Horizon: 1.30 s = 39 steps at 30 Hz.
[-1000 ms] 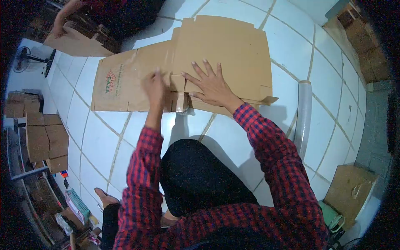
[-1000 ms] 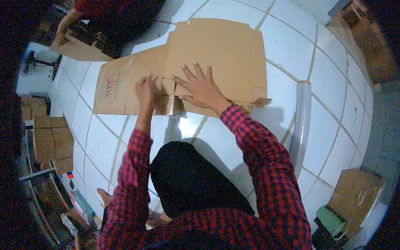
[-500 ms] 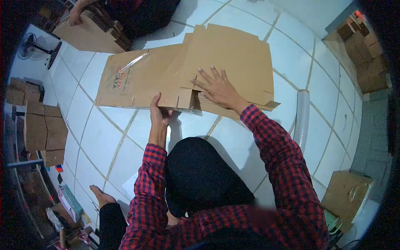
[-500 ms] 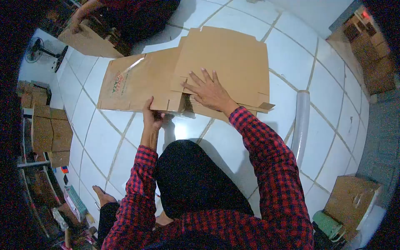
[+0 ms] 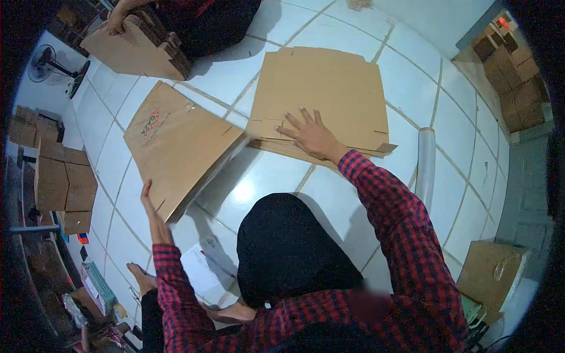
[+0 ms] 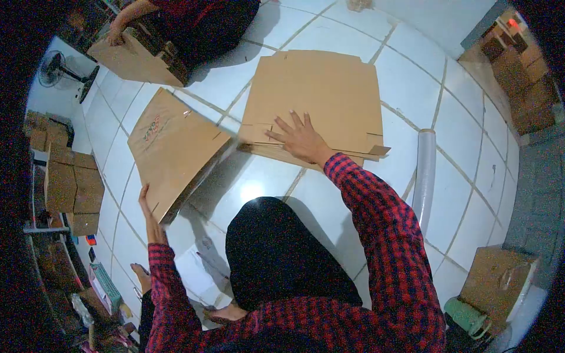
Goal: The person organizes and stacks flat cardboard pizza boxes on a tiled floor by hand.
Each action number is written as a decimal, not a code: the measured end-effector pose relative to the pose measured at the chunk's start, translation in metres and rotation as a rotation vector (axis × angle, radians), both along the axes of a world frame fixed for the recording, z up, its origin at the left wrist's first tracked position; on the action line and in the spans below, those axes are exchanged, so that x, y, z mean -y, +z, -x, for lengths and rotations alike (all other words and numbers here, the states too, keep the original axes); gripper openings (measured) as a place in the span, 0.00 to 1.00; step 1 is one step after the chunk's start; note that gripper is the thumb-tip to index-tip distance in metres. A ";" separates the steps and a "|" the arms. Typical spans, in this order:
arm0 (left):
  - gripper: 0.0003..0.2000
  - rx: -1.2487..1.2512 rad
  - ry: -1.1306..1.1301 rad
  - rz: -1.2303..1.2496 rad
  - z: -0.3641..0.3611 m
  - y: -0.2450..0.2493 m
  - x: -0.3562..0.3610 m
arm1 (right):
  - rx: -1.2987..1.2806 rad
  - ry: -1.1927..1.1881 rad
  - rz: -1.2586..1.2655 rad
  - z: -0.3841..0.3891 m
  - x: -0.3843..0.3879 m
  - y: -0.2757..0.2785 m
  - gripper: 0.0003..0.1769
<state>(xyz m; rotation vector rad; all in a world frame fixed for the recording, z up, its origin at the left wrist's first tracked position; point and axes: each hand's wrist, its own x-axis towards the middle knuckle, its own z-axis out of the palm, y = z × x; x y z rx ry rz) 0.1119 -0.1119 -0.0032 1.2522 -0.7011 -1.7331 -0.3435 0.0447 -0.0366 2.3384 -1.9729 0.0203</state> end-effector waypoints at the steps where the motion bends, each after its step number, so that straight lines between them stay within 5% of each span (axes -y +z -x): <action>1: 0.21 -0.006 -0.009 -0.002 -0.014 0.005 -0.003 | 0.012 -0.008 -0.022 -0.001 0.000 -0.003 0.31; 6: 0.26 0.195 0.104 0.011 -0.107 -0.031 -0.012 | 0.049 -0.001 -0.012 -0.001 0.003 -0.009 0.29; 8: 0.30 0.445 -0.060 0.107 -0.162 -0.079 0.004 | 0.041 -0.006 -0.014 -0.002 0.004 -0.010 0.29; 10: 0.31 1.768 -0.424 -0.268 -0.128 -0.028 0.001 | 0.004 -0.015 -0.024 -0.005 0.005 -0.007 0.28; 11: 0.35 2.093 -0.535 -0.044 -0.118 -0.023 0.002 | 0.010 -0.006 -0.033 -0.006 0.005 -0.010 0.28; 12: 0.36 2.303 -0.190 0.853 -0.131 -0.058 0.007 | 0.004 -0.006 0.001 -0.004 0.006 -0.016 0.29; 13: 0.35 1.791 -0.258 0.631 -0.063 -0.031 0.012 | -0.003 -0.009 0.045 -0.005 0.010 -0.019 0.30; 14: 0.33 1.377 -0.288 0.713 0.014 0.009 -0.003 | 0.006 -0.001 0.050 -0.009 0.012 -0.021 0.30; 16: 0.33 1.255 -0.382 0.968 0.129 0.003 -0.015 | 0.025 -0.024 0.038 -0.007 0.011 -0.019 0.29; 18: 0.44 1.086 -0.603 1.096 0.216 -0.031 -0.007 | 0.057 -0.031 0.023 -0.008 0.011 -0.008 0.28; 20: 0.50 0.991 -0.734 0.732 0.283 -0.039 -0.013 | 0.079 -0.063 -0.004 0.000 0.006 -0.003 0.27; 22: 0.53 1.156 -0.715 0.718 0.305 -0.048 -0.029 | 0.588 -0.100 -0.061 0.012 0.001 -0.006 0.26; 23: 0.56 1.355 -0.662 0.682 0.311 -0.051 -0.033 | 0.839 -0.147 0.075 0.006 -0.016 0.014 0.22; 25: 0.56 1.327 -0.687 0.654 0.309 -0.058 -0.025 | 0.831 -0.366 0.584 -0.003 -0.067 0.037 0.23; 27: 0.54 1.274 -0.675 0.638 0.301 -0.065 -0.013 | 0.783 -0.790 1.126 0.010 -0.110 -0.002 0.25; 28: 0.54 1.277 -0.676 0.633 0.301 -0.066 -0.004 | 0.517 -1.016 1.054 0.019 -0.136 0.001 0.30; 30: 0.52 1.211 -0.851 0.539 0.302 -0.069 0.008 | 0.565 -1.183 0.927 0.047 -0.169 -0.038 0.33; 32: 0.50 1.191 -0.815 0.592 0.303 -0.069 0.007 | 1.049 -0.883 0.739 0.079 -0.175 -0.079 0.36; 33: 0.50 1.184 -0.807 0.584 0.304 -0.067 0.007 | 0.937 -0.869 0.698 0.081 -0.166 -0.069 0.36; 36: 0.49 1.137 -0.819 0.549 0.304 -0.066 0.015 | 1.257 -1.222 0.323 0.097 -0.145 -0.036 0.35; 39: 0.46 0.992 -0.914 0.427 0.305 -0.052 0.023 | 1.442 -1.183 0.105 0.116 -0.142 -0.014 0.28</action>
